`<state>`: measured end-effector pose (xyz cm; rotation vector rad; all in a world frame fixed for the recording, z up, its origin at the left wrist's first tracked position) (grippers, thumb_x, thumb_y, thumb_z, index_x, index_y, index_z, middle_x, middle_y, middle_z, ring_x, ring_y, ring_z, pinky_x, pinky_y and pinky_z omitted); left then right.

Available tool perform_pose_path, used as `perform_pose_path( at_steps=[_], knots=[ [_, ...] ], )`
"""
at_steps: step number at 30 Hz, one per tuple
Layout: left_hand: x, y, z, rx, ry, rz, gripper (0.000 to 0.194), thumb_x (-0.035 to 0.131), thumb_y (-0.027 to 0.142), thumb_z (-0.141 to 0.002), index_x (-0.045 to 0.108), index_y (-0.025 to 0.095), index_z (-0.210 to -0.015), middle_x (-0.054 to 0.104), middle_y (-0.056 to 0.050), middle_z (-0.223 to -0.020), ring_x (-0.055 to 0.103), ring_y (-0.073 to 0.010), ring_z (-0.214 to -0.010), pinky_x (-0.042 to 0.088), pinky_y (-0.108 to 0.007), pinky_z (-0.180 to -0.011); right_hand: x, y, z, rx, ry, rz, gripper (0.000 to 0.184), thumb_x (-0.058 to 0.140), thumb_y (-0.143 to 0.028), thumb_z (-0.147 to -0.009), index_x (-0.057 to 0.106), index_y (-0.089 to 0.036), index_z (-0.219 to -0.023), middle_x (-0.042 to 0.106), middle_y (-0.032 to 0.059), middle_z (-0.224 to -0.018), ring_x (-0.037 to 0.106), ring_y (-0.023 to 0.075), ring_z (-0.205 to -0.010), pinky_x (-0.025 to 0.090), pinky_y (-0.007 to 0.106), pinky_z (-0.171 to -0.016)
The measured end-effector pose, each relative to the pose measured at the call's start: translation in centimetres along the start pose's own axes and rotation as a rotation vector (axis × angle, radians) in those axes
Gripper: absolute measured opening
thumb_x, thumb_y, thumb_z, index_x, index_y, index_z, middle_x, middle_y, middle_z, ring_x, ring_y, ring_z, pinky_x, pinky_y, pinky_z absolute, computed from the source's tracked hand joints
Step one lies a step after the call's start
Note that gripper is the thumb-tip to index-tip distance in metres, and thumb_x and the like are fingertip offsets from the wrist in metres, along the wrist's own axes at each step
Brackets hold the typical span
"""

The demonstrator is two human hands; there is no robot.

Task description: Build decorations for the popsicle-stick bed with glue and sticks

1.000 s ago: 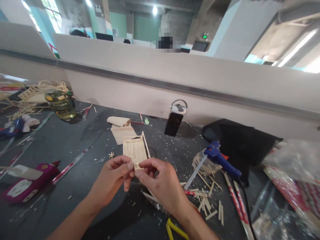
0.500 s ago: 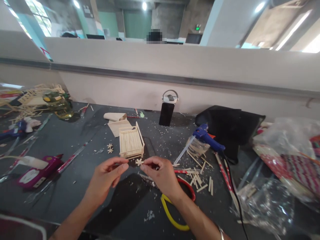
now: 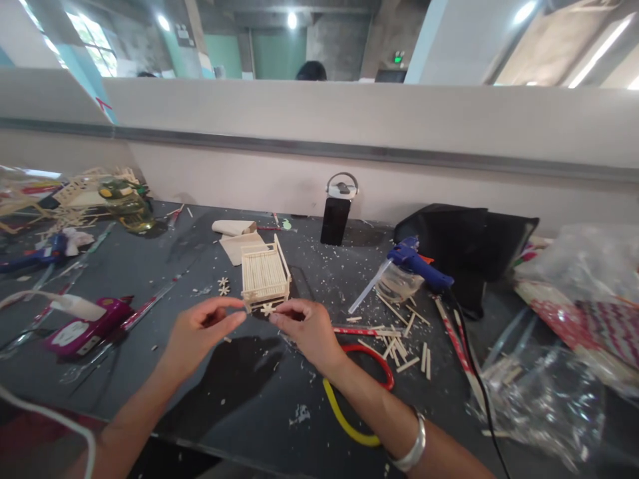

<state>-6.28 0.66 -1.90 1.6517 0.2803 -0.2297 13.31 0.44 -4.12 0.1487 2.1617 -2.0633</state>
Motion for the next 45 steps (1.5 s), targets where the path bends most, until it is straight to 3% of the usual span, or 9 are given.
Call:
perform_pose_path(
  at_steps=[5, 9, 16, 24, 29, 31, 34, 37, 45],
  knots=[
    [1.5, -0.1, 0.0, -0.025, -0.111, 0.043, 0.024, 0.073, 0.038, -0.071, 0.074, 0.019, -0.085, 0.039, 0.006, -0.053, 0.034, -0.0094, -0.051, 0.026, -0.022, -0.048, 1.1, -0.4, 0.1, -0.044, -0.028, -0.003, 0.011, 0.071, -0.027, -0.073, 0.073, -0.016, -0.075, 0.069, 0.0006, -0.066, 0.059, 0.0136, -0.06, 0.045, 0.024, -0.058],
    [1.8, -0.8, -0.1, -0.036, -0.101, 0.047, 0.023, 0.071, 0.038, -0.072, 0.073, 0.017, -0.079, 0.042, 0.006, -0.052, 0.035, -0.0093, -0.051, 0.026, -0.022, -0.048, 1.5, -0.3, -0.2, -0.083, -0.048, 0.036, 0.009, 0.072, -0.026, -0.071, 0.072, -0.017, -0.073, 0.069, 0.0005, -0.067, 0.057, 0.0135, -0.06, 0.046, 0.024, -0.058],
    [1.7, -1.5, -0.4, 0.013, -0.045, 0.031, 0.019, 0.07, 0.035, -0.071, 0.073, 0.017, -0.078, 0.04, 0.007, -0.051, 0.034, -0.009, -0.05, 0.025, -0.022, -0.048, 0.4, -1.6, -0.5, -0.195, -0.042, 0.14, 0.018, 0.072, -0.023, -0.073, 0.073, -0.016, -0.09, 0.058, -0.0033, -0.063, 0.048, 0.0103, -0.054, 0.04, 0.022, -0.052],
    [2.7, -1.2, -0.9, 0.062, -0.112, 0.02, 0.019, 0.069, 0.035, -0.073, 0.073, 0.017, -0.079, 0.039, 0.007, -0.051, 0.034, -0.009, -0.049, 0.026, -0.022, -0.048, 0.4, -2.9, -0.5, -0.353, 0.012, 0.248, 0.007, 0.067, -0.017, -0.079, 0.074, -0.018, -0.078, 0.058, -0.0014, -0.068, 0.05, 0.0107, -0.058, 0.039, 0.022, -0.053],
    [0.8, -0.3, -2.2, 0.207, 0.019, -0.122, 0.022, 0.068, 0.032, -0.075, 0.071, 0.019, -0.093, 0.037, 0.008, -0.053, 0.037, -0.0099, -0.051, 0.032, -0.023, -0.051, -0.1, -2.5, -1.1, -0.39, 0.107, 0.307, 0.008, 0.067, -0.016, -0.08, 0.074, -0.019, -0.081, 0.055, -0.0018, -0.069, 0.05, 0.0114, -0.059, 0.039, 0.023, -0.056],
    [0.0, 0.1, -3.0, 0.305, 0.067, -0.224, 0.021, 0.069, 0.03, -0.075, 0.07, 0.02, -0.094, 0.046, 0.006, -0.061, 0.041, -0.01, -0.053, 0.035, -0.023, -0.053, -0.3, -2.2, -1.3, -0.392, 0.152, 0.334, 0.009, 0.066, -0.016, -0.081, 0.075, -0.019, -0.082, 0.053, -0.0023, -0.068, 0.05, 0.0119, -0.061, 0.039, 0.024, -0.059],
    [0.1, 0.2, -4.1, 0.407, -0.013, -0.354, 0.029, 0.071, 0.028, -0.075, 0.068, 0.023, -0.104, 0.064, 0.001, -0.087, 0.052, -0.0113, -0.061, 0.041, -0.024, -0.057, -0.3, -1.6, -1.7, -0.379, 0.193, 0.374, 0.01, 0.066, -0.017, -0.083, 0.076, -0.02, -0.083, 0.049, -0.0032, -0.066, 0.049, 0.012, -0.059, 0.037, 0.024, -0.058],
    [1.0, 0.1, -4.6, 0.412, -0.126, -0.452, 0.038, 0.069, 0.023, -0.077, 0.062, 0.026, -0.115, 0.071, -0.001, -0.106, 0.063, -0.0157, -0.075, 0.047, -0.027, -0.066, -0.1, -1.2, -2.0, -0.37, 0.209, 0.406, 0.011, 0.066, -0.018, -0.083, 0.076, -0.022, -0.083, 0.047, -0.0039, -0.064, 0.048, 0.0119, -0.058, 0.035, 0.024, -0.057],
    [2.5, 0.6, -5.3, 0.32, -0.242, -0.563, 0.056, 0.069, 0.024, -0.077, 0.051, 0.029, -0.13, 0.074, 0.002, -0.11, 0.069, -0.022, -0.093, 0.05, -0.034, -0.081, 0.3, -1.3, -2.5, -0.4, 0.188, 0.438, 0.011, 0.066, -0.017, -0.084, 0.076, -0.021, -0.083, 0.049, -0.0038, -0.063, 0.049, 0.0118, -0.057, 0.036, 0.023, -0.055]
  ],
)
Point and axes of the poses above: each hand's wrist, its own z-axis away from the middle knuckle, its own x-axis out of the palm, y = z × x, the point moved 5 cm from there along -z, towards the middle knuckle
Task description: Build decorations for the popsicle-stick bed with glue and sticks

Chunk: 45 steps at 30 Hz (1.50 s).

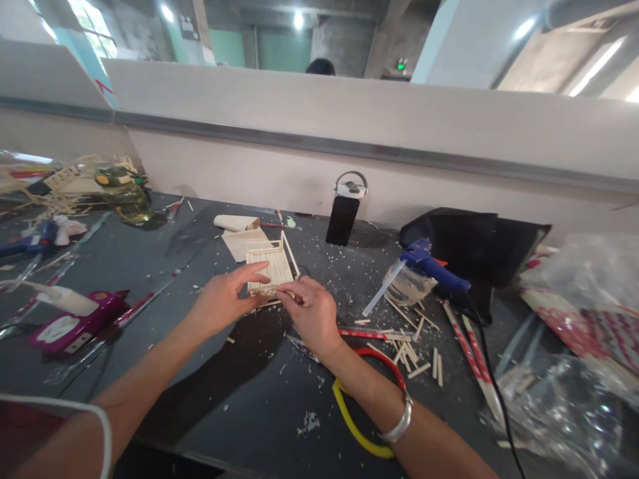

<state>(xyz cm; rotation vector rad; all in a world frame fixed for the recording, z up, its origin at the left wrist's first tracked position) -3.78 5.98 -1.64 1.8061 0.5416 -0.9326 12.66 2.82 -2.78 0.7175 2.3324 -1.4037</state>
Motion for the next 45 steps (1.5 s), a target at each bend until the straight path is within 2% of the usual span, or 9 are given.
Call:
perform_pose_path(
  at_steps=[6, 11, 18, 28, 36, 45],
  knots=[
    [0.7, 0.3, -0.5, 0.003, 0.006, 0.0, 0.053, 0.068, 0.029, -0.079, 0.051, 0.028, -0.129, 0.076, 0.003, -0.102, 0.07, -0.0226, -0.096, 0.049, -0.033, -0.08, 0.3, 0.0, -0.2, -0.037, -0.011, 0.017, 0.011, 0.066, -0.018, -0.084, 0.077, -0.022, -0.083, 0.052, -0.0026, -0.065, 0.051, 0.0126, -0.06, 0.037, 0.023, -0.056],
    [1.3, -0.1, -0.5, 0.006, 0.038, 0.033, 0.053, 0.07, 0.026, -0.078, 0.053, 0.027, -0.128, 0.077, 0.001, -0.098, 0.071, -0.0232, -0.093, 0.05, -0.032, -0.077, 0.6, 0.3, -0.2, -0.048, 0.004, 0.03, 0.011, 0.065, -0.019, -0.085, 0.076, -0.022, -0.084, 0.054, -0.0017, -0.066, 0.053, 0.0137, -0.063, 0.039, 0.023, -0.057],
    [1.3, 0.0, -0.4, 0.009, 0.071, 0.058, 0.049, 0.07, 0.023, -0.076, 0.058, 0.027, -0.124, 0.077, 0.0, -0.091, 0.072, -0.0219, -0.082, 0.051, -0.03, -0.07, 0.9, 0.4, -0.2, -0.041, -0.008, 0.027, 0.01, 0.066, -0.017, -0.084, 0.075, -0.021, -0.083, 0.054, -0.0026, -0.067, 0.052, 0.012, -0.06, 0.039, 0.023, -0.057],
    [1.5, 0.0, -0.3, 0.003, 0.082, 0.073, 0.048, 0.066, 0.014, -0.075, 0.06, 0.025, -0.122, 0.077, -0.002, -0.091, 0.071, -0.0203, -0.079, 0.051, -0.029, -0.069, 0.0, 0.8, -0.1, -0.003, 0.03, 0.024, 0.008, 0.064, -0.015, -0.082, 0.069, -0.02, -0.079, 0.052, -0.0033, -0.065, 0.05, 0.0126, -0.06, 0.038, 0.024, -0.057],
    [1.5, 0.1, -0.3, 0.017, 0.085, 0.084, 0.048, 0.067, 0.016, -0.076, 0.06, 0.026, -0.122, 0.077, -0.001, -0.089, 0.071, -0.0202, -0.078, 0.051, -0.029, -0.067, 0.0, 0.1, -0.3, -0.07, 0.001, 0.005, 0.009, 0.063, -0.014, -0.083, 0.069, -0.02, -0.084, 0.052, -0.0035, -0.066, 0.05, 0.012, -0.059, 0.04, 0.023, -0.057],
    [1.8, -0.2, -0.2, 0.007, 0.101, 0.13, 0.047, 0.069, 0.018, -0.075, 0.06, 0.026, -0.121, 0.077, 0.0, -0.088, 0.071, -0.0198, -0.076, 0.05, -0.028, -0.066, 0.5, -0.4, -0.1, -0.154, -0.034, 0.082, 0.014, 0.061, -0.016, -0.087, 0.074, -0.02, -0.092, 0.062, 0.0016, -0.075, 0.059, 0.0137, -0.065, 0.044, 0.023, -0.06]
  ],
)
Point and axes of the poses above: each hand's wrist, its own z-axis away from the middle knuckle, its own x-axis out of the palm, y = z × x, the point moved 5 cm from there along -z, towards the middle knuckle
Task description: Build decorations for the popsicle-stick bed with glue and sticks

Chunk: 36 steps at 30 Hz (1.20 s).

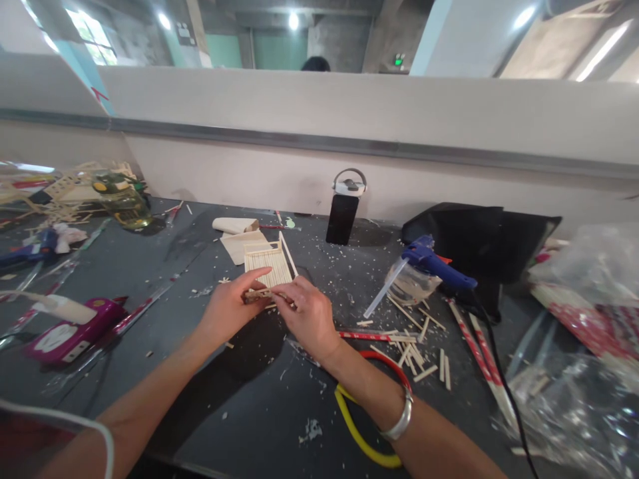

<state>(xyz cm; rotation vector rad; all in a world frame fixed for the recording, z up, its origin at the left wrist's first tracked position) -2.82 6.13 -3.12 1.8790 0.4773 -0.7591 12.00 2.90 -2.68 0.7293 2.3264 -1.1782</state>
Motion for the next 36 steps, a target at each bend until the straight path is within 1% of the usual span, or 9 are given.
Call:
perform_pose_path(
  at_steps=[6, 13, 16, 21, 26, 32, 36],
  knots=[
    [0.2, -0.3, 0.0, 0.007, -0.003, 0.029, 0.048, 0.068, 0.017, -0.076, 0.059, 0.024, -0.123, 0.076, -0.001, -0.089, 0.07, -0.0197, -0.077, 0.049, -0.03, -0.068, 0.1, -0.1, 0.4, -0.071, -0.018, 0.088, 0.019, 0.056, -0.018, -0.091, 0.074, -0.021, -0.098, 0.066, 0.0048, -0.081, 0.064, 0.0155, -0.071, 0.048, 0.024, -0.063],
    [0.2, -0.5, 0.0, -0.005, 0.004, 0.034, 0.05, 0.068, 0.013, -0.073, 0.06, 0.026, -0.121, 0.076, 0.0, -0.089, 0.07, -0.0186, -0.074, 0.05, -0.028, -0.067, 0.0, -1.0, 1.1, -0.248, -0.072, 0.243, 0.027, 0.049, -0.021, -0.095, 0.071, -0.02, -0.111, 0.069, 0.0084, -0.085, 0.062, 0.0194, -0.081, 0.049, 0.029, -0.072],
    [0.2, -0.6, 0.1, -0.009, 0.005, 0.024, 0.05, 0.067, 0.012, -0.073, 0.06, 0.025, -0.121, 0.076, -0.001, -0.089, 0.069, -0.0183, -0.073, 0.05, -0.029, -0.067, 0.0, -1.4, 1.3, -0.293, -0.086, 0.287, 0.029, 0.048, -0.02, -0.095, 0.07, -0.019, -0.113, 0.069, 0.0091, -0.087, 0.062, 0.0203, -0.083, 0.049, 0.03, -0.073],
    [0.3, -0.7, 0.0, -0.014, 0.004, 0.017, 0.052, 0.067, 0.012, -0.073, 0.059, 0.025, -0.122, 0.076, 0.0, -0.089, 0.069, -0.0184, -0.073, 0.05, -0.029, -0.067, 0.3, -1.5, 1.2, -0.303, -0.085, 0.323, 0.026, 0.049, -0.019, -0.094, 0.071, -0.017, -0.108, 0.068, 0.0088, -0.084, 0.062, 0.0205, -0.08, 0.049, 0.029, -0.071],
    [0.3, -0.8, -0.1, -0.03, -0.005, 0.021, 0.052, 0.068, 0.013, -0.072, 0.059, 0.025, -0.122, 0.076, 0.0, -0.089, 0.069, -0.0191, -0.075, 0.05, -0.029, -0.068, 0.3, -1.6, 1.2, -0.306, -0.088, 0.318, 0.026, 0.049, -0.018, -0.094, 0.071, -0.017, -0.108, 0.067, 0.0086, -0.083, 0.062, 0.0199, -0.078, 0.049, 0.029, -0.069],
    [0.4, -0.7, 0.0, -0.002, -0.003, 0.035, 0.051, 0.067, 0.012, -0.073, 0.059, 0.024, -0.122, 0.076, 0.0, -0.089, 0.07, -0.0189, -0.077, 0.05, -0.029, -0.069, 0.2, -1.5, 1.2, -0.3, -0.076, 0.278, 0.025, 0.051, -0.017, -0.093, 0.071, -0.015, -0.106, 0.068, 0.0088, -0.083, 0.063, 0.02, -0.078, 0.049, 0.029, -0.07],
    [0.4, -0.7, 0.2, 0.026, 0.003, 0.021, 0.054, 0.065, 0.013, -0.076, 0.054, 0.025, -0.127, 0.076, 0.001, -0.09, 0.07, -0.0187, -0.08, 0.051, -0.029, -0.071, 0.0, -1.3, 1.1, -0.273, -0.033, 0.235, 0.023, 0.053, -0.017, -0.092, 0.071, -0.015, -0.106, 0.069, 0.0081, -0.086, 0.064, 0.0194, -0.081, 0.05, 0.028, -0.073]
  ],
)
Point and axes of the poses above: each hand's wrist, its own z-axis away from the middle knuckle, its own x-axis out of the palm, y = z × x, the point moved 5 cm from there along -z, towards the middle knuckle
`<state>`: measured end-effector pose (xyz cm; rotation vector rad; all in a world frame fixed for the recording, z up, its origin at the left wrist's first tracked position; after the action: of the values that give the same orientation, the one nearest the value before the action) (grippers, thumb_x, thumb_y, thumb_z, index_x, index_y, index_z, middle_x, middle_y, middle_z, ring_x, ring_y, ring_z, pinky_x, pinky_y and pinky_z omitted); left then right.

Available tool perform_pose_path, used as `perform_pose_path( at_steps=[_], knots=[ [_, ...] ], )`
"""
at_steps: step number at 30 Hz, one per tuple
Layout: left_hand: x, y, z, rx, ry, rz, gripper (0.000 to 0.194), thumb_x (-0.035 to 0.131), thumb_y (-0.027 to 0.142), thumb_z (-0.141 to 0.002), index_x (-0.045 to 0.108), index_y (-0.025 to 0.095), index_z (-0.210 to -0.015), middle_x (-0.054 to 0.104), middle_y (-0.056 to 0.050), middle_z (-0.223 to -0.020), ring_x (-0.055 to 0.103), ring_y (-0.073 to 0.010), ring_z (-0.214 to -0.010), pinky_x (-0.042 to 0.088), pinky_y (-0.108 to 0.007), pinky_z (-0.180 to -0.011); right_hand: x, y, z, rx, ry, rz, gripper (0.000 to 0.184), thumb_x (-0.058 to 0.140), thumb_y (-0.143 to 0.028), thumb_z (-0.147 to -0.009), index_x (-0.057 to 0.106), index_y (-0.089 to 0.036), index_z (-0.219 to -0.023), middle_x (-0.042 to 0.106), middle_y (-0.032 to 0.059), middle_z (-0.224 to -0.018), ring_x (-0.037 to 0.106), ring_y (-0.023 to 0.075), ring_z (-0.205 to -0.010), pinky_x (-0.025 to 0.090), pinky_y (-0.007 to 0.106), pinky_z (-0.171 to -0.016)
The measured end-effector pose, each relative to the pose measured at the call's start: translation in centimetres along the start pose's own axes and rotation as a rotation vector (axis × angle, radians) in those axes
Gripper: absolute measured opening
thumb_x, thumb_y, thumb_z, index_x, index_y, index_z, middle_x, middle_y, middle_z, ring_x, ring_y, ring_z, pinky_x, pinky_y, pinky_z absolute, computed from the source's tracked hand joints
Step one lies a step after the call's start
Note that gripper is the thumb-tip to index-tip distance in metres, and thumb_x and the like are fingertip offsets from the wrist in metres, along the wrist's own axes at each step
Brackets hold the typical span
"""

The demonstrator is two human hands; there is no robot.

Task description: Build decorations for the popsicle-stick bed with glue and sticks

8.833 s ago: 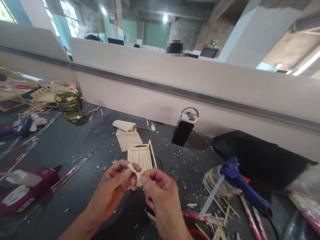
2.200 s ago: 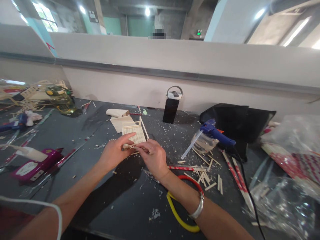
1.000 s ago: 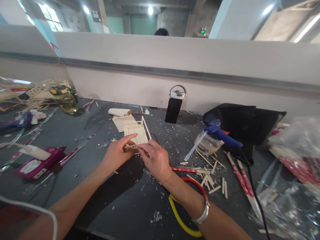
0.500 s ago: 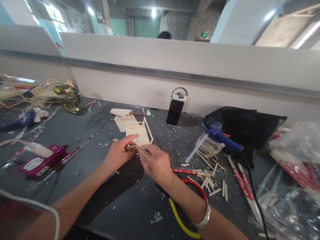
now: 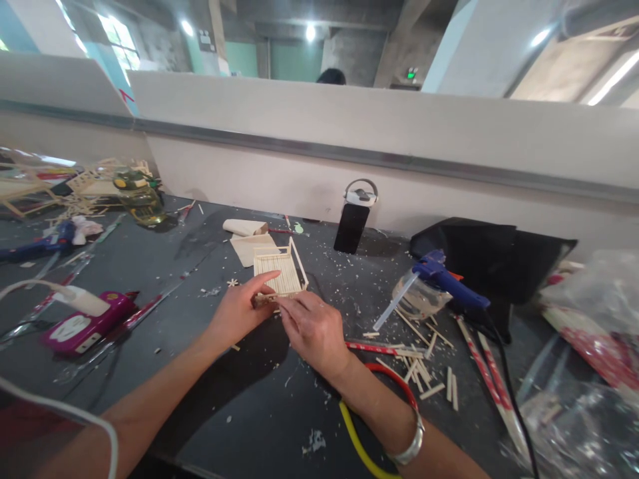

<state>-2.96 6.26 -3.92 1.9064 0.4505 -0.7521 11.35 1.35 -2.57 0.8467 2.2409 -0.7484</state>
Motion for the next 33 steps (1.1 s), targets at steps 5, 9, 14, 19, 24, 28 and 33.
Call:
perform_pose_path(
  at_steps=[5, 9, 14, 19, 24, 28, 33],
  knots=[
    [0.0, 0.1, 0.1, 0.012, -0.011, -0.025, 0.058, 0.064, 0.013, -0.077, 0.05, 0.026, -0.131, 0.076, 0.002, -0.092, 0.071, -0.0189, -0.082, 0.051, -0.03, -0.073, 0.2, 0.5, 0.0, 0.052, 0.023, -0.039, 0.022, 0.054, -0.017, -0.092, 0.069, -0.017, -0.107, 0.071, 0.0077, -0.089, 0.065, 0.0186, -0.082, 0.049, 0.027, -0.073],
    [0.0, 0.1, 0.1, 0.027, -0.013, -0.021, 0.059, 0.063, 0.012, -0.077, 0.048, 0.027, -0.133, 0.076, 0.002, -0.093, 0.07, -0.0192, -0.082, 0.051, -0.031, -0.073, 0.6, 0.7, -0.1, 0.077, -0.001, -0.084, 0.022, 0.053, -0.019, -0.093, 0.07, -0.02, -0.108, 0.071, 0.0065, -0.09, 0.065, 0.0187, -0.082, 0.048, 0.027, -0.072],
    [-0.2, 0.2, 0.2, 0.05, -0.019, 0.007, 0.061, 0.064, 0.013, -0.076, 0.048, 0.027, -0.133, 0.075, 0.001, -0.094, 0.068, -0.018, -0.081, 0.049, -0.03, -0.074, 0.5, 1.0, -0.2, 0.165, 0.009, -0.196, 0.016, 0.057, -0.018, -0.089, 0.073, -0.02, -0.093, 0.069, 0.0055, -0.083, 0.063, 0.0182, -0.076, 0.045, 0.028, -0.069],
    [-2.2, 0.2, 0.4, 0.007, 0.019, 0.062, 0.058, 0.067, 0.016, -0.073, 0.053, 0.028, -0.128, 0.071, 0.001, -0.104, 0.051, -0.0088, -0.053, 0.043, -0.024, -0.057, -0.1, 1.9, -0.3, 0.392, 0.12, -0.375, 0.01, 0.062, -0.02, -0.084, 0.071, -0.018, -0.081, 0.059, -0.0004, -0.067, 0.051, 0.0123, -0.057, 0.041, 0.024, -0.054],
    [-3.7, 0.3, 0.9, -0.035, 0.081, 0.208, 0.029, 0.068, 0.026, -0.075, 0.068, 0.023, -0.104, 0.071, 0.0, -0.092, 0.034, -0.0063, -0.046, 0.033, -0.022, -0.047, -0.1, 2.4, -0.2, 0.573, 0.171, -0.566, 0.012, 0.067, -0.029, -0.081, 0.071, -0.018, -0.08, 0.059, -0.0026, -0.06, 0.045, 0.0107, -0.05, 0.038, 0.022, -0.046],
    [-2.8, 0.8, 1.0, -0.021, 0.032, 0.279, 0.021, 0.071, 0.03, -0.074, 0.071, 0.02, -0.093, 0.07, 0.0, -0.078, 0.032, -0.0069, -0.047, 0.028, -0.021, -0.045, 0.2, 2.3, -0.1, 0.632, 0.169, -0.674, 0.015, 0.068, -0.032, -0.08, 0.071, -0.017, -0.08, 0.057, -0.004, -0.058, 0.042, 0.0093, -0.046, 0.035, 0.022, -0.044],
    [-2.0, 1.6, 0.9, 0.014, 0.02, 0.236, 0.012, 0.067, 0.029, -0.076, 0.071, 0.018, -0.078, 0.067, 0.0, -0.068, 0.042, -0.0088, -0.051, 0.031, -0.021, -0.048, 0.5, 2.2, -0.1, 0.621, 0.14, -0.699, 0.013, 0.067, -0.03, -0.08, 0.07, -0.017, -0.078, 0.06, -0.0027, -0.061, 0.047, 0.0104, -0.052, 0.04, 0.022, -0.05]
  ],
)
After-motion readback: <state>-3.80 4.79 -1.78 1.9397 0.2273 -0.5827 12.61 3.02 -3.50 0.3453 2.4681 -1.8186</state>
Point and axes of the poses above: each hand's wrist, its own z-axis away from the middle knuckle, its own x-axis out of the palm, y = z × x, the point moved 5 cm from there along -z, towards the middle knuckle
